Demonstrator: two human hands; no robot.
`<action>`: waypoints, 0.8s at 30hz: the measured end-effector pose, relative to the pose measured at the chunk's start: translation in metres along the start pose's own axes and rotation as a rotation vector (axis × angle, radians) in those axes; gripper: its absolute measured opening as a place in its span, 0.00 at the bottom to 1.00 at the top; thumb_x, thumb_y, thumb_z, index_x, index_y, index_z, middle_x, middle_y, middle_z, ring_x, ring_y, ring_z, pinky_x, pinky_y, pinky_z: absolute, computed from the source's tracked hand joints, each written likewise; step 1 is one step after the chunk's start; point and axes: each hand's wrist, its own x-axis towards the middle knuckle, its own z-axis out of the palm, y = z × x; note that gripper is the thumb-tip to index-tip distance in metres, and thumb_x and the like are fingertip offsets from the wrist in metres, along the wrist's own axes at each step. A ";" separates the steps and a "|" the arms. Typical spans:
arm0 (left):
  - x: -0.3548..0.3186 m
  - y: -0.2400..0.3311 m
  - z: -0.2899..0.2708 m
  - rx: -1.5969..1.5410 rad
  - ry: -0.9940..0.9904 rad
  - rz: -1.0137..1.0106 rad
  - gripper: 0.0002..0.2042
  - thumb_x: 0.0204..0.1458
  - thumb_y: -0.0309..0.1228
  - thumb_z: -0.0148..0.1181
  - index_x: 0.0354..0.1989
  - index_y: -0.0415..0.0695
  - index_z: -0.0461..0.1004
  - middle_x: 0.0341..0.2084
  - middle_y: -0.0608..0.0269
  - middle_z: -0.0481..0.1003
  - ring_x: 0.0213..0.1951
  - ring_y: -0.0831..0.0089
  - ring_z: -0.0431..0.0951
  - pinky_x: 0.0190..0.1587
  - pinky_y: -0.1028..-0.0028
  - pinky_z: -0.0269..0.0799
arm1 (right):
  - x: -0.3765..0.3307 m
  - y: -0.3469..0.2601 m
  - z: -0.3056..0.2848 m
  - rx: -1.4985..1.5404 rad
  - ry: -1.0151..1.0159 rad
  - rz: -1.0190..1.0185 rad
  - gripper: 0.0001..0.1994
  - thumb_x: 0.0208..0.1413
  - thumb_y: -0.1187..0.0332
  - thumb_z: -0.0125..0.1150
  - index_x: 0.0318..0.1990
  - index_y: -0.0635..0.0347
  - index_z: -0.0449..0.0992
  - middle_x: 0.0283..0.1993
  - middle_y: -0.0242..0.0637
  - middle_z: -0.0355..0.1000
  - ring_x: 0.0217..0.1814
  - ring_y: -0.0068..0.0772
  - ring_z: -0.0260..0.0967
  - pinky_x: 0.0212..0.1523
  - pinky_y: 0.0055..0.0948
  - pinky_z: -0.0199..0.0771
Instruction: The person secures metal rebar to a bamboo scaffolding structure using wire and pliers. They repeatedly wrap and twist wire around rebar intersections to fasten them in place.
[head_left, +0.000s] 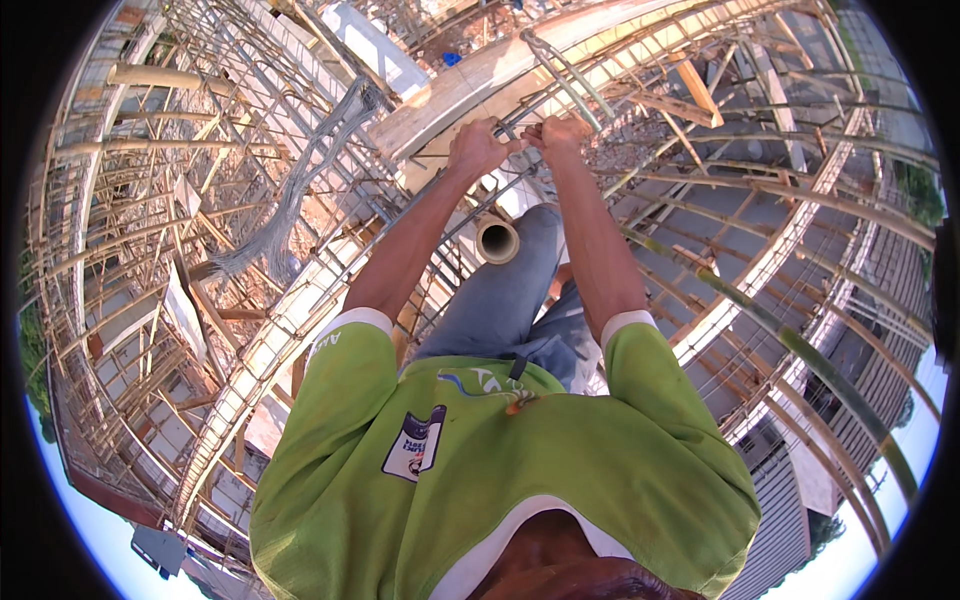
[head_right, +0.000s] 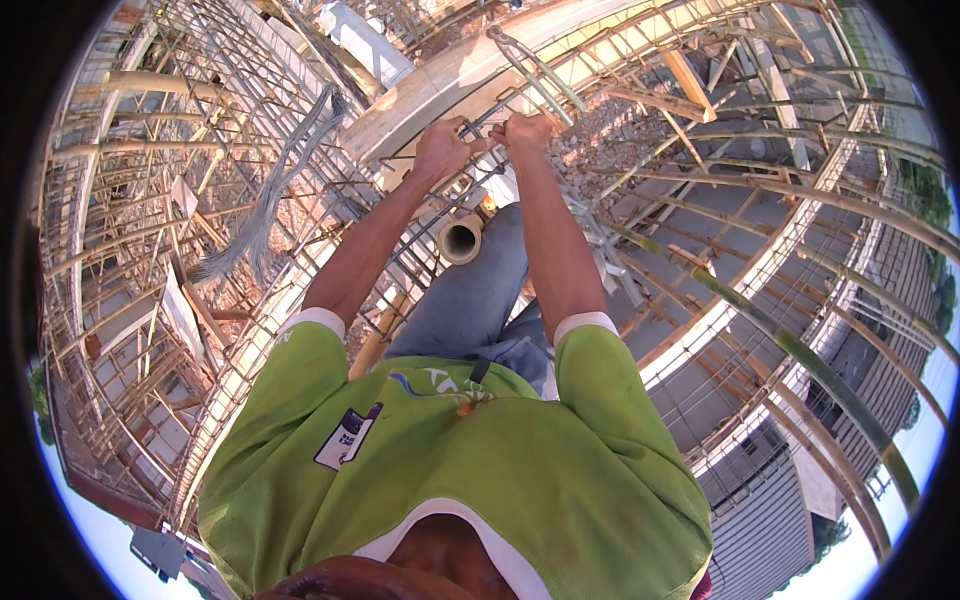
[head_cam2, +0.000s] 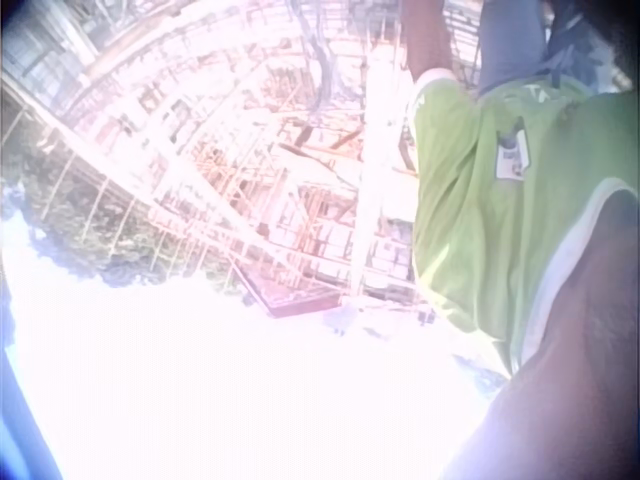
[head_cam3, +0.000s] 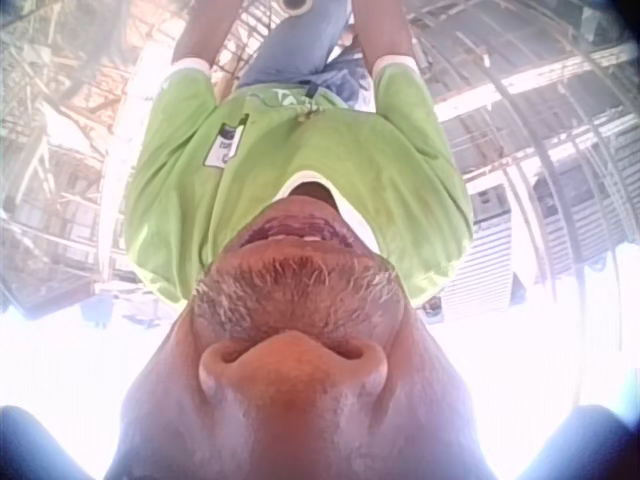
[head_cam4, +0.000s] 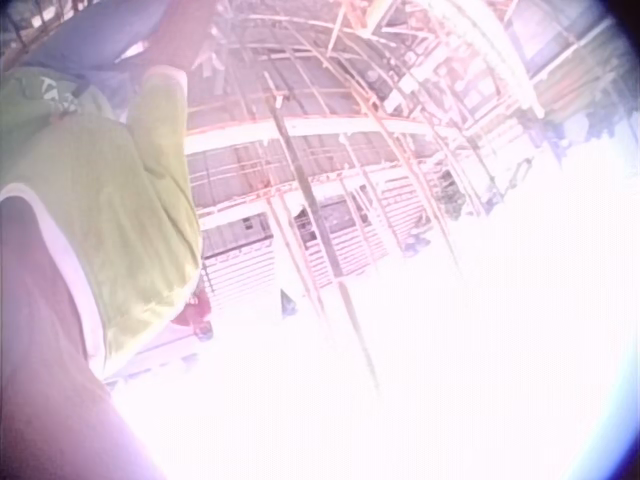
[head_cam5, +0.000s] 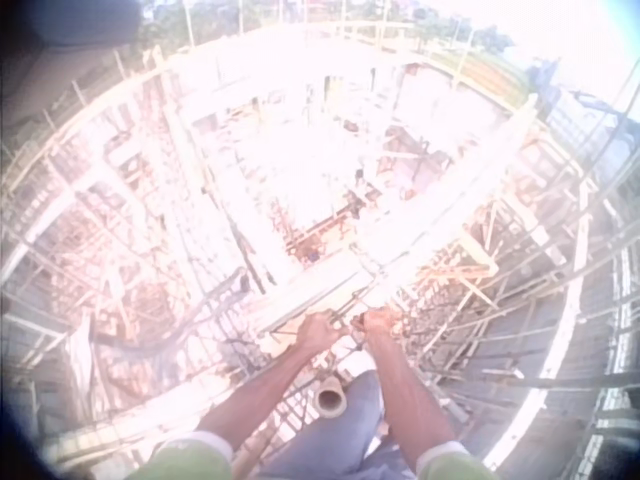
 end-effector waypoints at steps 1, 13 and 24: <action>-0.001 0.000 0.000 0.014 0.002 0.000 0.39 0.36 0.55 0.73 0.54 0.40 0.74 0.34 0.49 0.80 0.43 0.58 0.80 0.47 0.60 0.74 | 0.000 -0.001 0.005 -0.139 -0.008 -0.028 0.05 0.53 0.82 0.49 0.34 0.80 0.67 0.29 0.55 0.70 0.24 0.47 0.75 0.22 0.43 0.83; 0.013 -0.010 0.011 -0.053 -0.029 -0.023 0.40 0.38 0.54 0.71 0.59 0.43 0.70 0.39 0.46 0.79 0.45 0.55 0.80 0.51 0.59 0.73 | 0.059 0.035 0.012 -0.241 -0.367 0.647 0.11 0.62 0.71 0.43 0.38 0.67 0.73 0.33 0.45 0.72 0.28 0.40 0.71 0.30 0.50 0.78; 0.005 -0.010 -0.002 -0.094 -0.152 -0.013 0.36 0.39 0.54 0.71 0.53 0.40 0.74 0.28 0.50 0.80 0.38 0.55 0.81 0.44 0.59 0.75 | 0.054 0.011 0.021 -0.221 -0.580 0.484 0.06 0.48 0.73 0.69 0.32 0.63 0.78 0.30 0.38 0.76 0.30 0.32 0.72 0.30 0.28 0.76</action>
